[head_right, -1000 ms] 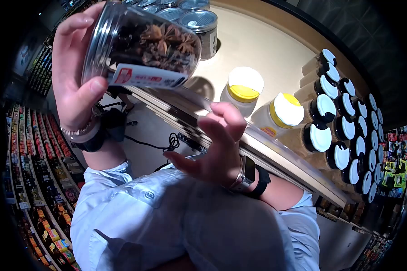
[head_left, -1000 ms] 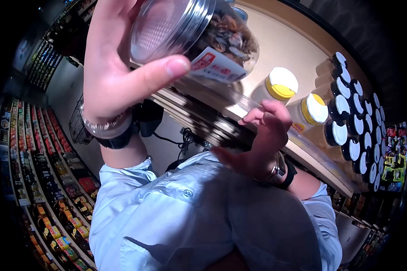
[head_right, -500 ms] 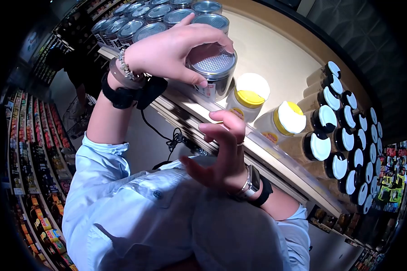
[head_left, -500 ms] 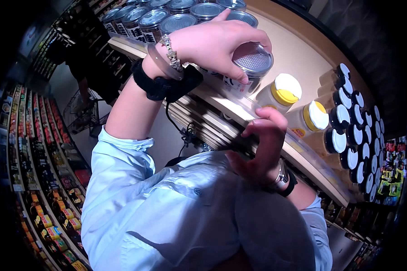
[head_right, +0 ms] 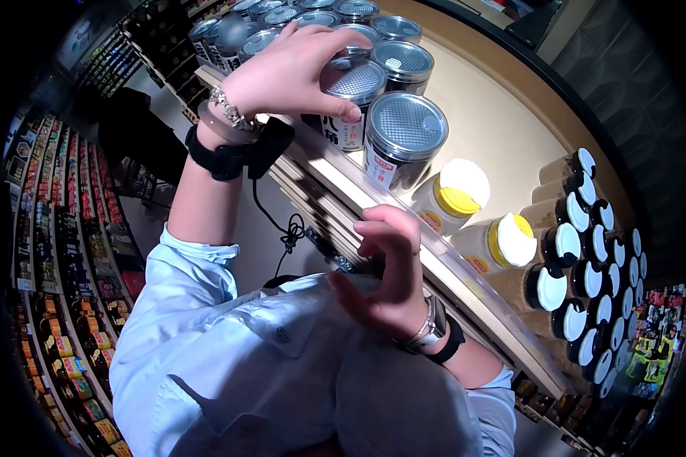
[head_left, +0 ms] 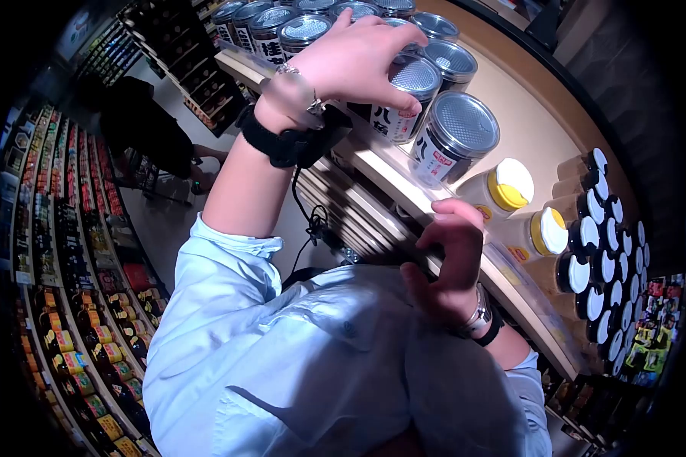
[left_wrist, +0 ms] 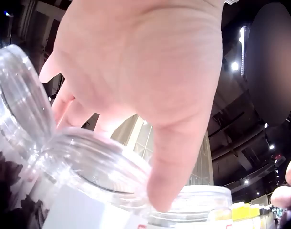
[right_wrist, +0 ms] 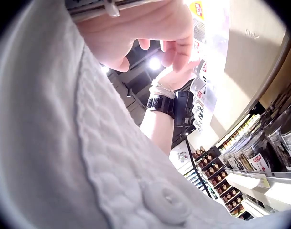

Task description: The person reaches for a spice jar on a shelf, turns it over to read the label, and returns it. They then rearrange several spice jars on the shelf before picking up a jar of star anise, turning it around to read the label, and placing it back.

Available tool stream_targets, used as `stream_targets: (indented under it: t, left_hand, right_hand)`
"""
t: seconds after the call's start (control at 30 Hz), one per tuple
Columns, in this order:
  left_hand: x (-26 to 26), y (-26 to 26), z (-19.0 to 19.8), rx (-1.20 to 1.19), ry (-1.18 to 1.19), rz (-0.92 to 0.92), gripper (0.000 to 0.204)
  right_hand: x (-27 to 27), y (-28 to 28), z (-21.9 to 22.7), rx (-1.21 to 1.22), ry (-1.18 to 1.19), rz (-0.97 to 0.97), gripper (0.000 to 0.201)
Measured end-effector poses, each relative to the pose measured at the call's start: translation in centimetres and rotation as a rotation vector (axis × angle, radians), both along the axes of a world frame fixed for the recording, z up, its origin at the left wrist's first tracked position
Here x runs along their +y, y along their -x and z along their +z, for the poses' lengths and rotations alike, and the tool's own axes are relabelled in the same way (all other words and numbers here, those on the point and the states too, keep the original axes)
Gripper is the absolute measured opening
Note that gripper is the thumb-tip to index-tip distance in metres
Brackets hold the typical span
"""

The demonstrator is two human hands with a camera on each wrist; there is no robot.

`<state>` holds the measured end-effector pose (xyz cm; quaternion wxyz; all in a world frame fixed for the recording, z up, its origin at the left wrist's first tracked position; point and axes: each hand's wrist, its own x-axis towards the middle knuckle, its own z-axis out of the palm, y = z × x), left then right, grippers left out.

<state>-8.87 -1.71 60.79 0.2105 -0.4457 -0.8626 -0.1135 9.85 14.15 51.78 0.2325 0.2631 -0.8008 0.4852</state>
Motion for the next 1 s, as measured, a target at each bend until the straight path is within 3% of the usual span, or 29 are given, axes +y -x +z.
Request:
stream_targets:
  t: [0.1, 0.17, 0.3, 0.33, 0.37, 0.47, 0.57, 0.6, 0.63, 0.7, 0.73, 0.77, 0.83, 0.9, 0.97, 1.0]
  left_hand:
    - [0.1, 0.2, 0.4, -0.099, 0.055, 0.002, 0.069]
    - [-0.2, -0.1, 1.4, -0.24, -0.052, 0.004, 0.064]
    - [-2.7, -1.6, 3.8, -0.201, -0.61, -0.217, 0.062]
    - [-3.3, -1.8, 3.7, -0.192, -0.716, -0.174, 0.063]
    - [-3.5, -1.9, 3.2, -0.2, -0.907, -0.297, 0.062]
    - [-3.9, -3.4, 2.2, -0.614, -1.334, -0.756, 0.065]
    - [-3.7, -5.2, -0.4, -0.871, -1.529, -0.664, 0.062]
    - [-4.1, -5.6, -0.9, -1.081, -1.503, -0.814, 0.063]
    - [-2.7, -6.6, -1.6, -0.995, -1.6, -0.633, 0.065]
    - [-2.3, -7.3, -2.9, -1.187, -1.634, -0.908, 0.058]
    - [-1.9, -7.7, -3.5, -1.253, -1.653, -0.982, 0.062]
    - [-1.3, -8.3, -3.7, -1.225, -1.628, -0.983, 0.067]
    - [-0.6, -8.7, -4.5, -1.166, -1.559, -0.979, 0.081]
    - [-0.3, -8.9, -4.8, -1.192, -1.569, -0.985, 0.089]
    - [-0.3, -8.8, -5.2, -1.162, -1.549, -1.002, 0.088]
    - [-0.3, -8.8, -5.3, -1.163, -1.548, -1.002, 0.088]
  right_hand:
    - [0.1, 0.1, -0.1, -0.018, 0.021, 0.027, 0.058]
    - [0.0, 0.3, -0.4, -0.013, 0.035, 0.042, 0.058]
    - [-0.3, 0.3, -1.2, -0.096, 0.217, 0.119, 0.055]
    - [-0.3, 0.3, -1.3, -0.135, 0.259, 0.16, 0.054]
    - [-0.3, 0.4, -1.4, -0.129, 0.259, 0.164, 0.054]
    - [-0.2, 0.6, -1.3, -0.17, 0.239, 0.202, 0.054]
    - [-0.7, 0.9, -1.1, -0.19, 0.33, 0.196, 0.055]
    - [-0.5, 1.2, -1.2, -0.175, 0.294, 0.226, 0.065]
    - [-0.7, 1.3, -0.8, -0.175, 0.293, 0.228, 0.065]
    - [-1.4, 1.4, 0.4, -0.298, 0.47, 0.163, 0.083]
    - [-1.6, 1.8, 0.6, -0.308, 0.541, 0.225, 0.101]
    - [-2.3, 2.0, 0.9, -0.308, 0.711, 0.319, 0.104]
    - [-2.7, 2.3, 1.9, -0.382, 0.798, 0.484, 0.103]
    - [-3.0, 2.7, 2.3, -0.332, 0.799, 0.53, 0.1]
    - [-2.6, 2.6, 2.7, -0.286, 0.479, 0.424, 0.099]
    - [-2.6, 2.5, 2.6, -0.287, 0.48, 0.422, 0.099]
